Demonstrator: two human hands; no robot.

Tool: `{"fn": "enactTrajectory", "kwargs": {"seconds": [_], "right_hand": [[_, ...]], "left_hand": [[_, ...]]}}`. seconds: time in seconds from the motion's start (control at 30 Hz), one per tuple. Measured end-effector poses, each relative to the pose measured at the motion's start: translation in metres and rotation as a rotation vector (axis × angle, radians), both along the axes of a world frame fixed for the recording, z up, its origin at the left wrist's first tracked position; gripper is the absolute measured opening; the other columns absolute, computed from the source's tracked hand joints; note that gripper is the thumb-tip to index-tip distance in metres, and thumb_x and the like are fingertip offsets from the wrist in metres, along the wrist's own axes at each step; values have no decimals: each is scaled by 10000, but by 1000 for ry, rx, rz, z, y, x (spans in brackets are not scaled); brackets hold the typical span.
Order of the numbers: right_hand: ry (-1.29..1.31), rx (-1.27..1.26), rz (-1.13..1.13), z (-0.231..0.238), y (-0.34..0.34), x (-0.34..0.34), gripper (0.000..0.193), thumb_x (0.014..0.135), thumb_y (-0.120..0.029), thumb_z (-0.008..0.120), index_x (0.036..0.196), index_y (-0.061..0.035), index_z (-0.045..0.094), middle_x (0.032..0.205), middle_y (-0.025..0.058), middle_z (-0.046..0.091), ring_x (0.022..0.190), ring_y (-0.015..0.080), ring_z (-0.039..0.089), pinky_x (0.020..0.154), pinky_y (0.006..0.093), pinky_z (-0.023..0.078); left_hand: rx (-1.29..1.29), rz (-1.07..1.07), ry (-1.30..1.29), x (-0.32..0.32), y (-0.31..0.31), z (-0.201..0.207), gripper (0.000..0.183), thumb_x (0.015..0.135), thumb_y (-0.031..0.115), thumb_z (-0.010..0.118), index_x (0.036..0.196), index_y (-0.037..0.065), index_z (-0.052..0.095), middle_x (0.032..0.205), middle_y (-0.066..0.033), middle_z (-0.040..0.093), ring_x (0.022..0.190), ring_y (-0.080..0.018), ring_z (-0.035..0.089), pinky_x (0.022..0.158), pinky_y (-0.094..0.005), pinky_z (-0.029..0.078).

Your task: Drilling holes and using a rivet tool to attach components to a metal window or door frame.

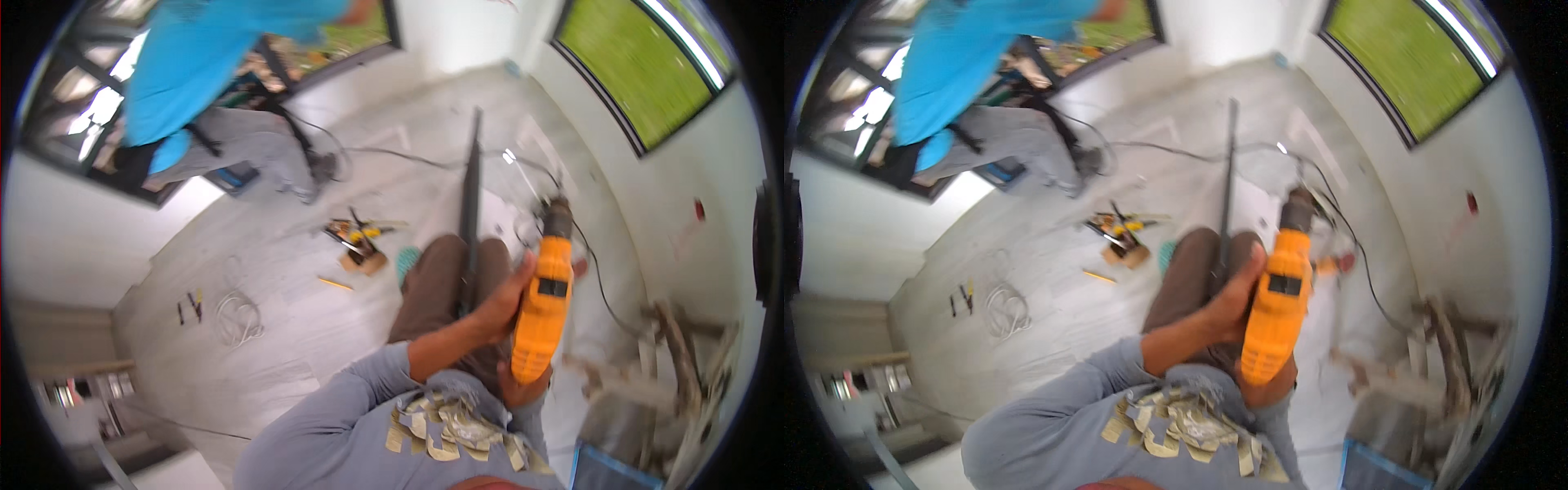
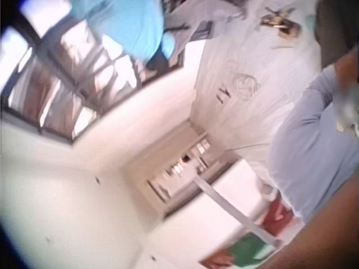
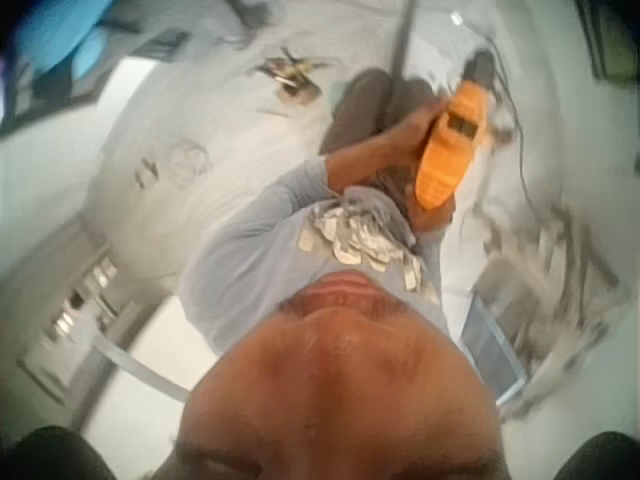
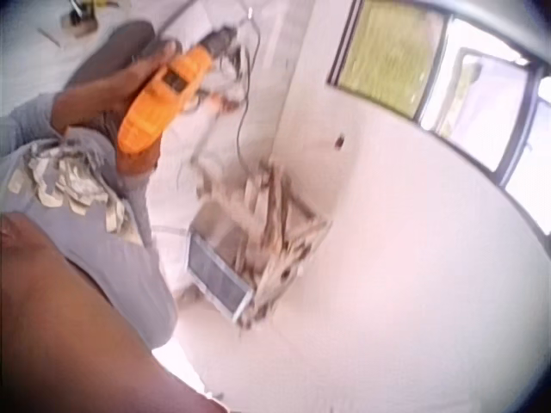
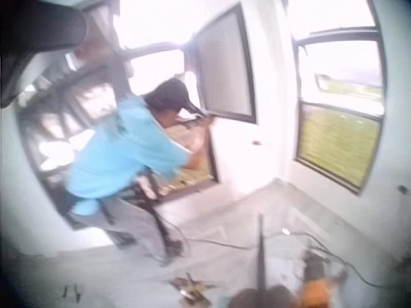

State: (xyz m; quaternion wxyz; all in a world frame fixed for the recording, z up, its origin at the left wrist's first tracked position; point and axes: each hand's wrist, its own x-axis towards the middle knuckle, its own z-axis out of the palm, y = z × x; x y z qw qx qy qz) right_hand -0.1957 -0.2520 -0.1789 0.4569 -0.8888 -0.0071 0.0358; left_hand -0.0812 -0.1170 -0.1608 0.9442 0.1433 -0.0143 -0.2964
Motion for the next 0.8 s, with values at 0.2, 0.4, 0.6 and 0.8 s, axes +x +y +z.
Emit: {"fn": "enactTrajectory", "kwargs": {"seconds": [0.2,0.4,0.6,0.8], "right_hand": [[-126,303,167,20,26,14,515,739,-222,769,1162,10,587,1053,155,673,967,283,678,839,371,523],[-46,156,178,3,17,7,478,704,-183,789,1115,-10,617,959,158,704,864,304,716,757,357,553],[-45,46,173,2,17,-1,471,679,-177,804,1089,-19,636,920,151,709,845,300,719,754,360,552],[-64,187,124,3,21,-5,497,668,-212,811,1092,-24,635,953,151,704,857,283,715,750,362,545]], "left_hand": [[5,-31,56,-6,26,-9,803,901,777,277,1212,77,517,1017,-167,633,831,-285,656,754,-402,546],[61,15,52,-8,29,-8,912,852,836,275,1189,24,522,1028,-173,618,838,-284,635,779,-419,525],[-1,-92,72,-11,27,-9,928,860,828,277,1189,-3,529,1029,-176,617,839,-289,639,778,-420,527],[-63,-107,40,-13,24,-16,915,869,815,295,1203,-5,525,1035,-181,617,865,-297,642,794,-420,527]]}}
